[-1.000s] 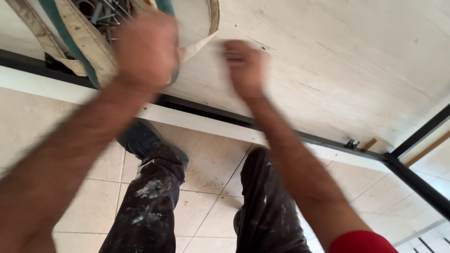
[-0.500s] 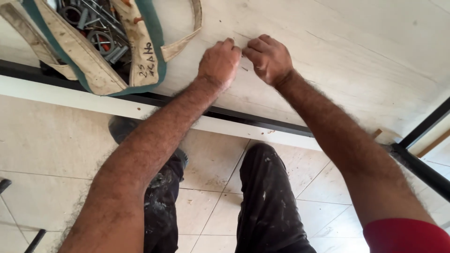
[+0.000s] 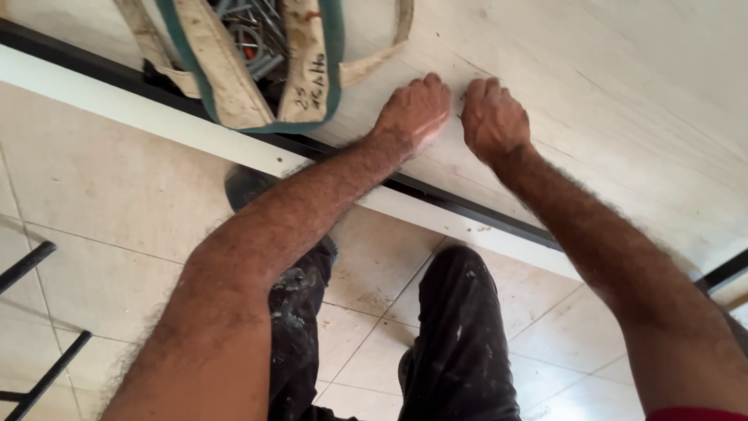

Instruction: Assembling a metal table frame by attaching hardware with a power drill and organizing tools into a bag.

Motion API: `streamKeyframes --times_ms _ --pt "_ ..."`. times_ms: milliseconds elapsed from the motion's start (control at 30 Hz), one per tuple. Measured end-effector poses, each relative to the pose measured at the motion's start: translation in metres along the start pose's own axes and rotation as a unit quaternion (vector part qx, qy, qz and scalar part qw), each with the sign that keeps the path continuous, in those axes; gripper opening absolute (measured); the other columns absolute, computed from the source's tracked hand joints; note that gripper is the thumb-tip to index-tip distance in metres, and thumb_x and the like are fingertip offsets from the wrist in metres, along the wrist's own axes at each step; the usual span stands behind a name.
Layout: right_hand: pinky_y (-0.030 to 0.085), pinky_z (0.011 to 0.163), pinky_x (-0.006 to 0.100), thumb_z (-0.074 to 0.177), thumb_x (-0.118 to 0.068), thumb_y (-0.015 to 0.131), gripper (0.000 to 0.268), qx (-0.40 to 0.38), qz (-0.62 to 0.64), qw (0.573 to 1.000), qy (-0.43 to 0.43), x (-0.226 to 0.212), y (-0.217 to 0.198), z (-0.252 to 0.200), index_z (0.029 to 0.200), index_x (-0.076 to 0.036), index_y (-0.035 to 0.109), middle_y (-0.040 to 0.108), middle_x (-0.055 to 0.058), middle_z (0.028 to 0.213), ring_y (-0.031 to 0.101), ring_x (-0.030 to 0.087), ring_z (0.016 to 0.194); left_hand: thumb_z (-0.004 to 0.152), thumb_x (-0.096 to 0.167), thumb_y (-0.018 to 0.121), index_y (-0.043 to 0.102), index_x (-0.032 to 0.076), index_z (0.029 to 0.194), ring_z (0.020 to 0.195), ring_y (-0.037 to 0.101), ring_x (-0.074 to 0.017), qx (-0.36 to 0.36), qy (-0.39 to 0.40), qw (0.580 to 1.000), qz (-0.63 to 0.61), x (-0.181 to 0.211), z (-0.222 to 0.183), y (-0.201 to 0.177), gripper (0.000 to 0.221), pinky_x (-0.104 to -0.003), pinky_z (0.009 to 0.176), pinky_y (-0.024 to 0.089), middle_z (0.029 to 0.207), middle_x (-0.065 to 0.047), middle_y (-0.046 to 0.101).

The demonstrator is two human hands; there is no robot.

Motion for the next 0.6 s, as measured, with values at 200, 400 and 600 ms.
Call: streamKeyframes --times_ms 200,400,600 --pt "0.038 0.030 0.032 0.114 -0.009 0.033 0.020 0.127 0.149 0.980 0.041 -0.013 0.012 0.017 0.106 -0.001 0.049 0.051 0.007 0.077 0.043 0.017 0.050 0.099 -0.008 0.059 0.060 -0.007 0.122 0.068 0.071 -0.0213 -0.168 -0.074 0.938 -0.293 -0.071 -0.064 -0.049 0.024 -0.029 0.050 0.066 0.105 -0.022 0.063" --pt "0.044 0.060 0.050 0.076 -0.002 0.052 0.010 0.099 0.427 0.895 0.087 -0.151 -0.025 0.060 0.080 -0.008 0.058 0.064 0.011 0.074 0.059 0.030 0.065 0.100 0.016 0.053 0.068 0.013 0.103 0.081 0.067 -0.0267 0.026 -0.135 0.990 0.019 -0.200 -0.122 -0.043 0.016 -0.040 0.061 0.057 0.096 -0.008 0.066" --pt "0.069 0.094 0.037 0.094 -0.022 0.074 0.056 0.119 0.587 0.801 0.007 -0.156 -0.029 0.055 0.145 -0.016 0.053 0.060 0.018 0.151 0.080 0.023 0.110 0.098 0.003 0.073 0.072 0.004 0.095 0.081 0.064 -0.0297 0.297 -0.198 0.929 -0.100 -0.239 -0.156 -0.053 0.004 -0.045 0.069 0.050 0.086 -0.012 0.068"
Point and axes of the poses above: each hand's wrist, its own z-axis towards the middle knuckle, its own y-axis out of the palm, x = y × z, the point moved 4 cm from there along z, towards the middle knuckle
